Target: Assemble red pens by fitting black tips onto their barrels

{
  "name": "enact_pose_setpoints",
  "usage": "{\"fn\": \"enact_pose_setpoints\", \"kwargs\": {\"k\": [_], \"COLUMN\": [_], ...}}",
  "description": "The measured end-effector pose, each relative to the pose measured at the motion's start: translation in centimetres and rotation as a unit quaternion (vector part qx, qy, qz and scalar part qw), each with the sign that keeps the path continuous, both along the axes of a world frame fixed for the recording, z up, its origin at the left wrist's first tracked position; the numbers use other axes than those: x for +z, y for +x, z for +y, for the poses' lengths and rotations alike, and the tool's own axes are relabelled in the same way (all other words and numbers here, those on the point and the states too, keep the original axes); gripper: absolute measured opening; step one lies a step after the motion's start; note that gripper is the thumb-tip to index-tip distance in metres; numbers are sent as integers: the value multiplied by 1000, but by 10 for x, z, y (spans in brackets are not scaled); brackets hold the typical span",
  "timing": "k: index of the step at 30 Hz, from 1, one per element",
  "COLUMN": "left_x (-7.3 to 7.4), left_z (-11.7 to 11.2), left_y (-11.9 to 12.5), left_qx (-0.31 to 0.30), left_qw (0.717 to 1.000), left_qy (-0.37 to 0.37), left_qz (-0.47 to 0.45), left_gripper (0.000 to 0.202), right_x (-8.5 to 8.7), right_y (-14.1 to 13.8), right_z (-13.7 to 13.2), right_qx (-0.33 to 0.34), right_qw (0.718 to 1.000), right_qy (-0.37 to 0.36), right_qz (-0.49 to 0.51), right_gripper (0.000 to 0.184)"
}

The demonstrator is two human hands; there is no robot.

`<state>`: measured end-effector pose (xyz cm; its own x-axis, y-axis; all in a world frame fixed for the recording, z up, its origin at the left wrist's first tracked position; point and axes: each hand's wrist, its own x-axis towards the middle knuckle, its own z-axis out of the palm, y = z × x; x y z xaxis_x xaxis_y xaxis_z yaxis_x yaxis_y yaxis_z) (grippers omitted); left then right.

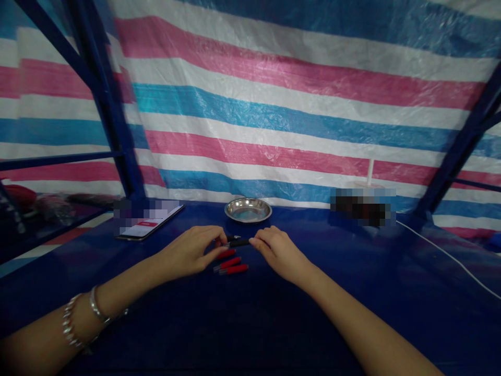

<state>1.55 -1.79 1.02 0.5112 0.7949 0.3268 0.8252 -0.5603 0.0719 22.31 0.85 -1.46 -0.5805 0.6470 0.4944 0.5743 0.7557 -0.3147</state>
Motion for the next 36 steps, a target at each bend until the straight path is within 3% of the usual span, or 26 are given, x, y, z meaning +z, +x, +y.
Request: {"fn": "enact_pose_setpoints", "kwargs": {"k": [10,18,21,26,31,36], "left_x": [-1,-1,-1,-2,-3,-3], "left_z": [-1,-1,-1,-1,-1,-1], "left_y": [0,1,1,1,2,2], "left_qx": [-5,2,0,-2,-11,-12], "left_qw": [1000,1000,1000,1000,1000,1000], "left_qy": [8,15,15,25,27,24], "left_qz": [7,4,2,2,2,9], "left_gripper": [13,15,15,14,16,15], "right_x": [-1,1,0,-4,-5,-5], "right_y": [1,1,1,2,-2,-3], "right_z": [1,-1,1,5,5,4], "right_qx": [11,3,7,25,60,65], "right_qw": [999,998,996,986,955,948], "right_qy": [-16,-19,-19,-98,-205,-213], "right_qz": [39,67,86,136,206,228], "right_gripper": [11,18,11,11,18,16]}}
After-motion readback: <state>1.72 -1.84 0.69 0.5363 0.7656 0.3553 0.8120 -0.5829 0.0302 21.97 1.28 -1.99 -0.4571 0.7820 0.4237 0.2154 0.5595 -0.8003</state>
